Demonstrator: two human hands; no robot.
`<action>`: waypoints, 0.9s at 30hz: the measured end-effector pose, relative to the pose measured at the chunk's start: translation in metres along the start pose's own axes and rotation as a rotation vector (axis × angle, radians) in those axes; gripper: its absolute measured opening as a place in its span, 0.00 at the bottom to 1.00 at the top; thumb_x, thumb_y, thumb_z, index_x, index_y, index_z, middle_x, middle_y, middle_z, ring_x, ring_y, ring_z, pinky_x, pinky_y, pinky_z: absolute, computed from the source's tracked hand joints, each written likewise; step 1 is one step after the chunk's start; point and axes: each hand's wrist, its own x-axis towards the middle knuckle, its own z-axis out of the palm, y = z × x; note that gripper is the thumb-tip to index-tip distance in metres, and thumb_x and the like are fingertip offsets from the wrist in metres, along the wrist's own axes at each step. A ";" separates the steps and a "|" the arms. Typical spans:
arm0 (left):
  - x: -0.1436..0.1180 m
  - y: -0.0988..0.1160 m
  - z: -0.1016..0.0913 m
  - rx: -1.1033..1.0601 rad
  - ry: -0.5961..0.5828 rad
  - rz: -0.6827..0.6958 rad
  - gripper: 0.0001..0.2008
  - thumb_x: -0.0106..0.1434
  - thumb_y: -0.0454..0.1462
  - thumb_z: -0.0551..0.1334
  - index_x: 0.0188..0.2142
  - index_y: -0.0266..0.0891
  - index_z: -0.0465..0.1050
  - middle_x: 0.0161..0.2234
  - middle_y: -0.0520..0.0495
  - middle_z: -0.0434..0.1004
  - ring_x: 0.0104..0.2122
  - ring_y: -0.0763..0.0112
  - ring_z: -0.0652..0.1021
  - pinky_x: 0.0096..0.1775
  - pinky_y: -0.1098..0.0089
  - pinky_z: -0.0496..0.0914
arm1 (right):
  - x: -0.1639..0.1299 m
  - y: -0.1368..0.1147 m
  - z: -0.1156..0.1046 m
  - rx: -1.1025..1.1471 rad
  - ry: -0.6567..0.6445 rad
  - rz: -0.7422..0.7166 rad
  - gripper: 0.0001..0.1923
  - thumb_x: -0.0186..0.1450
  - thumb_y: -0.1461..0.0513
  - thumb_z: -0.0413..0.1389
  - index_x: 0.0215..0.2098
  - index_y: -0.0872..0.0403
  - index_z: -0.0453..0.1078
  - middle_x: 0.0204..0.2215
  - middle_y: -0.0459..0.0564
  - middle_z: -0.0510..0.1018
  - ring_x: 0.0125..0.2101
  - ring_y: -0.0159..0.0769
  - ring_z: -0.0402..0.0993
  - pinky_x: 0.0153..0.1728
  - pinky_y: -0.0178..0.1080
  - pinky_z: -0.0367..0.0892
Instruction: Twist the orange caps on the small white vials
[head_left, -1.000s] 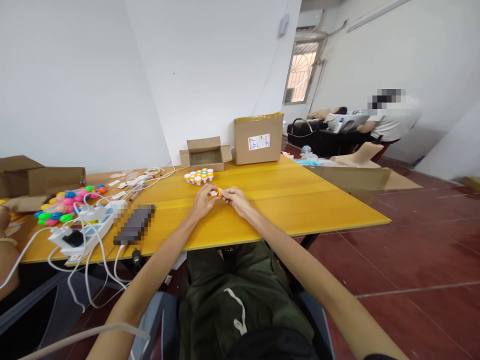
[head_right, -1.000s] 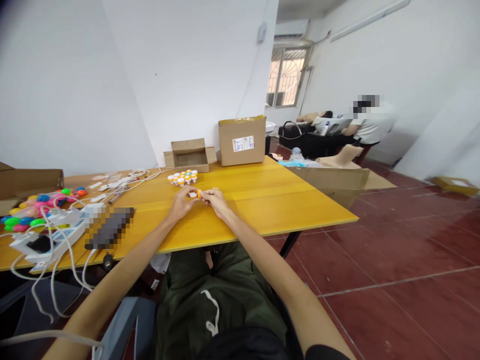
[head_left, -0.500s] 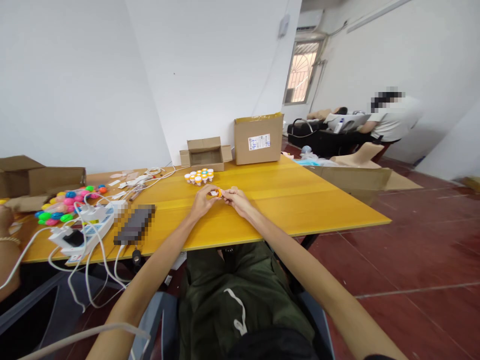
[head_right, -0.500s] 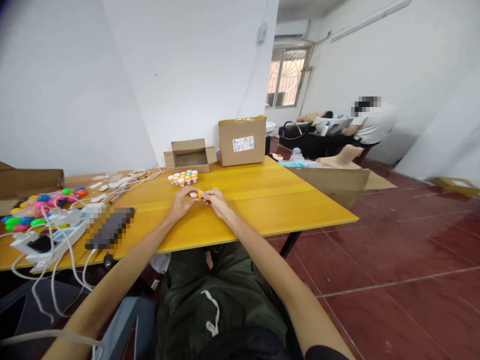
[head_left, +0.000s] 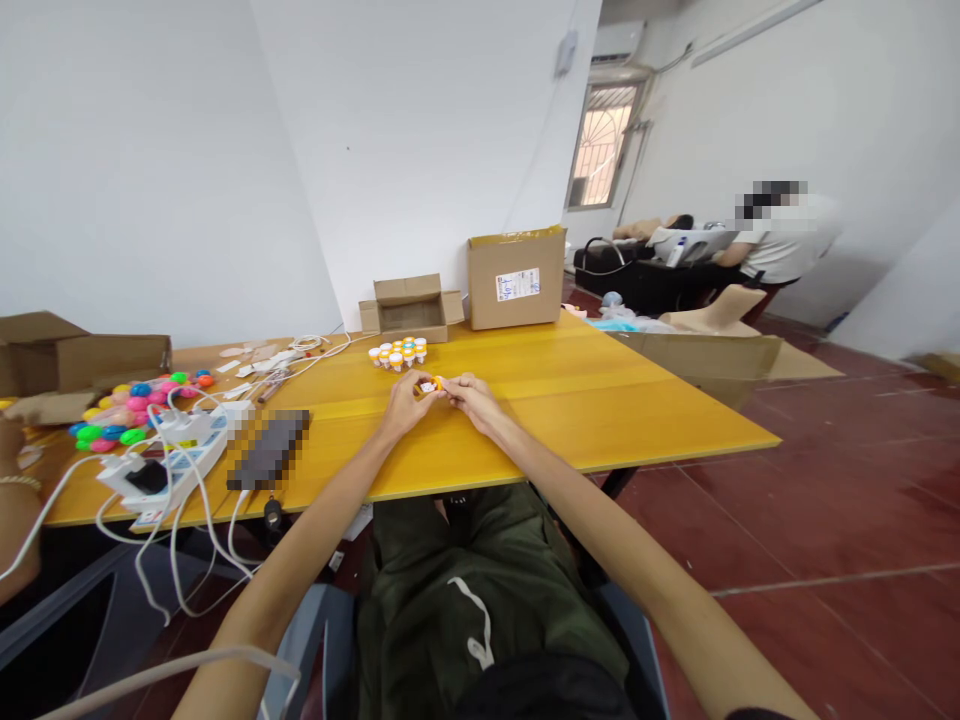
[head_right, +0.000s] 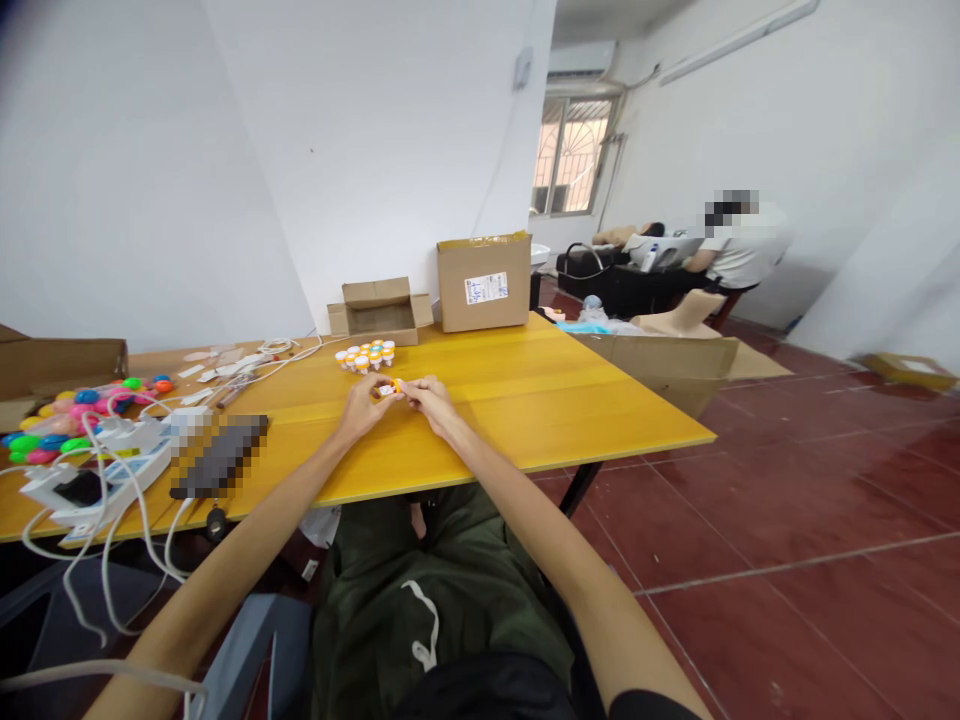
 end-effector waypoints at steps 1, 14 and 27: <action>0.000 0.000 -0.001 0.006 -0.004 0.008 0.08 0.60 0.41 0.67 0.37 0.41 0.75 0.34 0.48 0.79 0.33 0.67 0.77 0.33 0.67 0.72 | 0.000 0.000 0.000 -0.005 -0.004 -0.003 0.21 0.40 0.49 0.72 0.16 0.52 0.70 0.18 0.42 0.68 0.23 0.28 0.61 0.26 0.36 0.57; 0.000 0.000 -0.003 0.008 -0.037 0.101 0.08 0.62 0.39 0.66 0.41 0.42 0.76 0.35 0.47 0.78 0.35 0.65 0.76 0.35 0.66 0.71 | 0.000 -0.001 0.001 0.013 -0.008 0.026 0.23 0.38 0.49 0.73 0.16 0.52 0.66 0.17 0.42 0.67 0.22 0.29 0.61 0.26 0.36 0.57; 0.000 -0.002 0.001 0.021 -0.007 0.027 0.12 0.60 0.43 0.68 0.41 0.42 0.74 0.37 0.47 0.78 0.35 0.65 0.77 0.35 0.67 0.71 | 0.003 0.004 -0.001 0.025 0.033 -0.013 0.21 0.41 0.49 0.72 0.16 0.52 0.69 0.19 0.42 0.67 0.23 0.28 0.60 0.26 0.37 0.56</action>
